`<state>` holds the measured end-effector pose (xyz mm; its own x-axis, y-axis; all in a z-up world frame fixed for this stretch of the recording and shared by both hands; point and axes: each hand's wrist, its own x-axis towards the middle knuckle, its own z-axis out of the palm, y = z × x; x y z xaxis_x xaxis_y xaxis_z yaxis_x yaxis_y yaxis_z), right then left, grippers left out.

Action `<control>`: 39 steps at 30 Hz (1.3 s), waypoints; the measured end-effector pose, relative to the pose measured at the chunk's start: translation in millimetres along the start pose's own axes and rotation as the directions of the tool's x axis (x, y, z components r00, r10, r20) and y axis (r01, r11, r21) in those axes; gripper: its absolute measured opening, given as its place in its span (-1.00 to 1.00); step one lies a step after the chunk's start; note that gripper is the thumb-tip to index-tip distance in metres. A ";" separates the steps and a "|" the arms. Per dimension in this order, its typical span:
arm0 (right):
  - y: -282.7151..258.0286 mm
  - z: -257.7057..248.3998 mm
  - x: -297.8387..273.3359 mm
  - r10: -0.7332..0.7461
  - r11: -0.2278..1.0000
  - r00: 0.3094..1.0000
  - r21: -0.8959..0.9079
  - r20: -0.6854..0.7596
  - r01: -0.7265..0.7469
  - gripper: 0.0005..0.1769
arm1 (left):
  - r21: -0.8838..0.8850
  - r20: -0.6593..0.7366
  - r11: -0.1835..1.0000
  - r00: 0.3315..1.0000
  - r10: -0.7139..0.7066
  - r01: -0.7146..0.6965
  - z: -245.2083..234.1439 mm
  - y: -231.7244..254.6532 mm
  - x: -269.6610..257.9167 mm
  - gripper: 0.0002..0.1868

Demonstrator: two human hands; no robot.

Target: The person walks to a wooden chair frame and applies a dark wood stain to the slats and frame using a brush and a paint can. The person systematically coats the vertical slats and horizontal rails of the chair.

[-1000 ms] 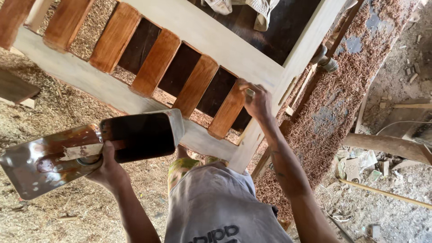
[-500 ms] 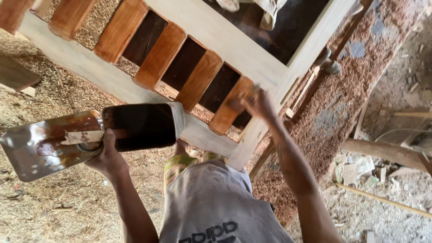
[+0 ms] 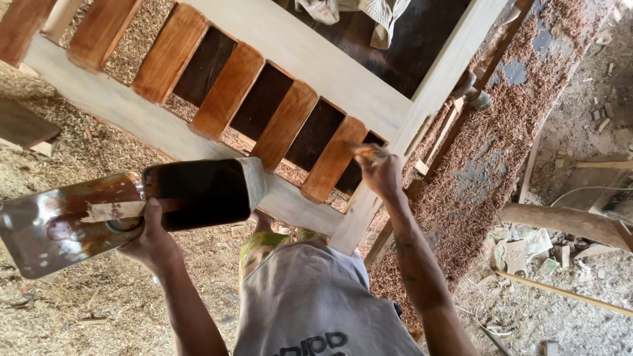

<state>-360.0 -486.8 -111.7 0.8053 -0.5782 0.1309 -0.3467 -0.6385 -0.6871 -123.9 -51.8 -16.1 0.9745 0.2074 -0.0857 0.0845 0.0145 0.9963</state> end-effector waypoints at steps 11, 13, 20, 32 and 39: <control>-15.9 -16.7 44.3 0.083 0.987 0.996 -0.139 0.041 -0.076 -0.84 | 0.025 -0.038 1.000 0.999 -0.007 0.008 8.1 15.7 -2.3 -0.21; -24.7 -15.0 39.3 0.201 0.974 0.979 -0.115 0.023 -0.197 -0.84 | 0.075 -0.056 0.996 0.997 -0.054 0.058 7.3 18.1 -6.8 -0.19; -96.8 27.8 -39.9 -0.188 0.981 0.976 -0.021 0.106 0.191 -0.71 | 0.076 -0.086 0.993 0.993 -0.081 0.088 11.1 19.0 -7.7 -0.12; -166.8 -32.7 -41.9 0.380 0.867 0.924 0.337 0.033 -0.368 -0.82 | -0.064 -0.012 0.994 0.996 -0.091 0.090 17.8 14.2 -14.4 -0.29; -282.0 -52.0 -21.8 -0.110 0.637 0.991 0.759 -0.081 0.133 -0.81 | -0.188 -0.032 0.977 0.993 -0.111 0.103 8.4 -2.9 -32.2 -0.35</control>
<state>-304.9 -320.5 116.3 0.7972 -0.5434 0.2631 0.2511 -0.0979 -0.9630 -153.8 -66.7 -16.3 0.9518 0.2358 -0.1960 0.1442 0.2197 0.9648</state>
